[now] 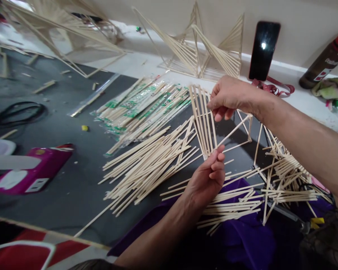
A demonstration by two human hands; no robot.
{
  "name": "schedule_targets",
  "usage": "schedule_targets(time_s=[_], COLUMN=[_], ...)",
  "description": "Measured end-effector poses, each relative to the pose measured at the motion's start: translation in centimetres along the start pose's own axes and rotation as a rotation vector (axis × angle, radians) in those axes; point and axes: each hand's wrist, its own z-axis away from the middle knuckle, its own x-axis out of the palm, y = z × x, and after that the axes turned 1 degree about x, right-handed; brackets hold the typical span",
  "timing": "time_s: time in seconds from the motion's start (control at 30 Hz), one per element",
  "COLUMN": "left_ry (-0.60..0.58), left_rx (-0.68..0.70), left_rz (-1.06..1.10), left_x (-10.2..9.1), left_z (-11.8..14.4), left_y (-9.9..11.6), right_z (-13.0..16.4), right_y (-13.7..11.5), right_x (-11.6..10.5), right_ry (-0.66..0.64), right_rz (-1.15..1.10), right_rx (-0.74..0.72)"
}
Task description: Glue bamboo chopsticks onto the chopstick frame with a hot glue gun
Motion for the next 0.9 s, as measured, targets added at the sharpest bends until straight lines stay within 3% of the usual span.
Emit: schedule_targets(time_s=[0.9], left_ry=[-0.011], left_rx=[0.016], left_rz=[-0.005], left_x=[-0.17], left_z=[-0.28], left_y=[0.14], right_z=[0.1], right_y=[-0.1], right_x=[0.19], right_ry=[-0.02], right_rz=[0.009], right_rx=[0.011])
